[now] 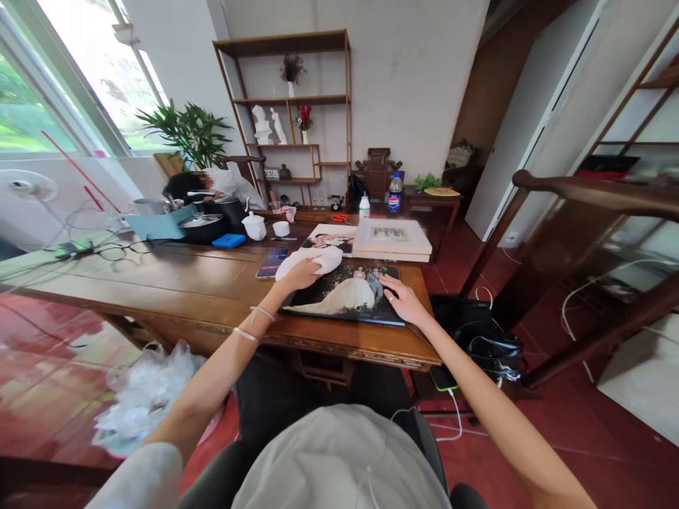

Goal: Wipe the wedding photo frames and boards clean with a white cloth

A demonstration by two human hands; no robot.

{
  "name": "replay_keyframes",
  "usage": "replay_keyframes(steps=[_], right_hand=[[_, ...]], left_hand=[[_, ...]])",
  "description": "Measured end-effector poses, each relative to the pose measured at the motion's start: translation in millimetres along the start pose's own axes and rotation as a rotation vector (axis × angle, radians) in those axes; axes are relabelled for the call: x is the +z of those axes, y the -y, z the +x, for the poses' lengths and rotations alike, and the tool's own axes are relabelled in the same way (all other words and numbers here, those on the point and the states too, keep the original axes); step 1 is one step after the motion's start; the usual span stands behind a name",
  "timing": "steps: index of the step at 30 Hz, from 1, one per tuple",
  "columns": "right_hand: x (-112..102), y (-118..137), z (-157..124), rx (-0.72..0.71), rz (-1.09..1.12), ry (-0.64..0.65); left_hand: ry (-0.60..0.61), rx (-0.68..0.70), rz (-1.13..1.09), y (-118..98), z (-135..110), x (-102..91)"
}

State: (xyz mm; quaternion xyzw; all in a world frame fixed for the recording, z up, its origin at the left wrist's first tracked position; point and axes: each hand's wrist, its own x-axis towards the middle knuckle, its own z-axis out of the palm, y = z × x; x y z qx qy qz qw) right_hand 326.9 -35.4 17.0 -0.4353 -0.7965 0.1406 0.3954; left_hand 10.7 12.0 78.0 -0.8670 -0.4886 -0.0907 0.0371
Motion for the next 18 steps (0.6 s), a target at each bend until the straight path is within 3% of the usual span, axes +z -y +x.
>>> replay_keyframes(steps=[4,9,12,15,18], right_hand=[[-0.2,0.5,0.2,-0.005,-0.012,0.002],[-1.9,2.7,0.2,-0.002,-0.017,0.018],[-2.5,3.3,0.5,0.001,-0.007,0.022],[-1.8,2.6,0.7,0.010,-0.008,0.014],[-0.5,1.0,0.5,0.004,-0.008,0.005]], left_hand=[[0.041,0.096,0.033,-15.2,-30.6,-1.3],[0.048,0.259,-0.048,-65.9,-94.8,-14.5],[0.070,0.302,-0.085,-84.1,-118.5,-21.2],[0.074,0.272,-0.090,-75.4,-114.6,-20.1],[0.013,0.229,-0.062,-49.0,-89.4,-12.7]])
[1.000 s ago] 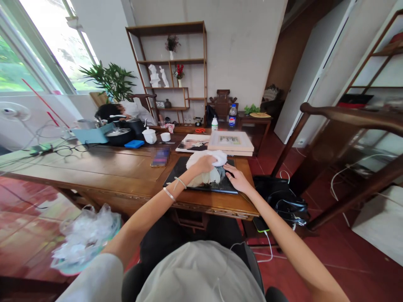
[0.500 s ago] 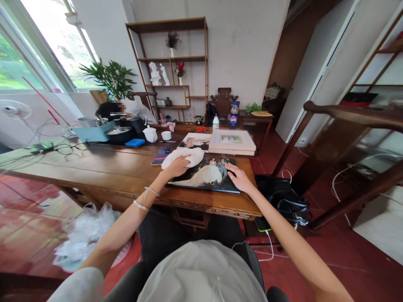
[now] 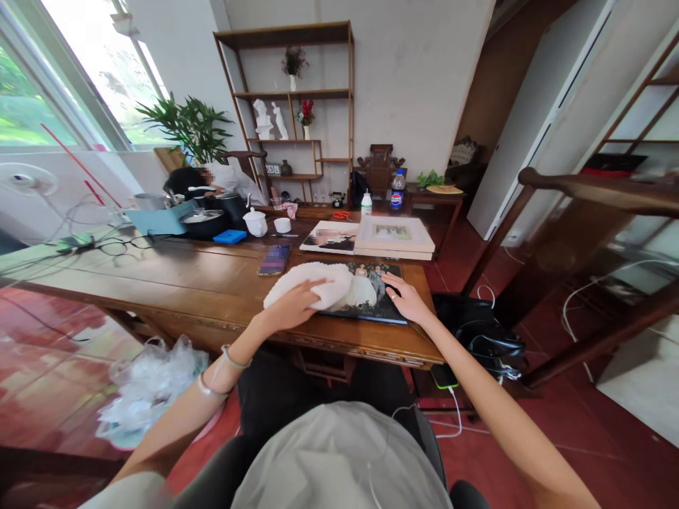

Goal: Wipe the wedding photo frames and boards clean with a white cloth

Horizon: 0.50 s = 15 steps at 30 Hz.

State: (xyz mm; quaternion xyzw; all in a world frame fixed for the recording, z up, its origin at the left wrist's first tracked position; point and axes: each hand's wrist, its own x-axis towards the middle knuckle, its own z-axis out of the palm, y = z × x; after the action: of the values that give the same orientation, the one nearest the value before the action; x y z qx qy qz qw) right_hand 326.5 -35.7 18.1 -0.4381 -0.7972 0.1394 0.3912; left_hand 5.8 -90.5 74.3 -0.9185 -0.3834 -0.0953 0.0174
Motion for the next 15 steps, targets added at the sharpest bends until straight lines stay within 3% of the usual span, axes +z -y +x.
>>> replay_keyframes(steps=[4,9,12,15], right_hand=[[0.9,-1.4,-0.4,-0.013,-0.003,-0.012],[0.0,0.8,-0.2,0.000,-0.011,0.003],[-0.8,3.5,-0.2,0.009,-0.013,0.011],[-0.7,5.1,-0.4,0.013,-0.004,0.009]], left_hand=[[-0.108,-0.068,0.051,39.3,36.4,9.8],[-0.141,-0.135,0.118,61.1,72.0,18.9],[-0.112,-0.127,0.131,63.5,72.3,20.8],[-0.091,-0.110,0.120,58.8,53.5,20.7]])
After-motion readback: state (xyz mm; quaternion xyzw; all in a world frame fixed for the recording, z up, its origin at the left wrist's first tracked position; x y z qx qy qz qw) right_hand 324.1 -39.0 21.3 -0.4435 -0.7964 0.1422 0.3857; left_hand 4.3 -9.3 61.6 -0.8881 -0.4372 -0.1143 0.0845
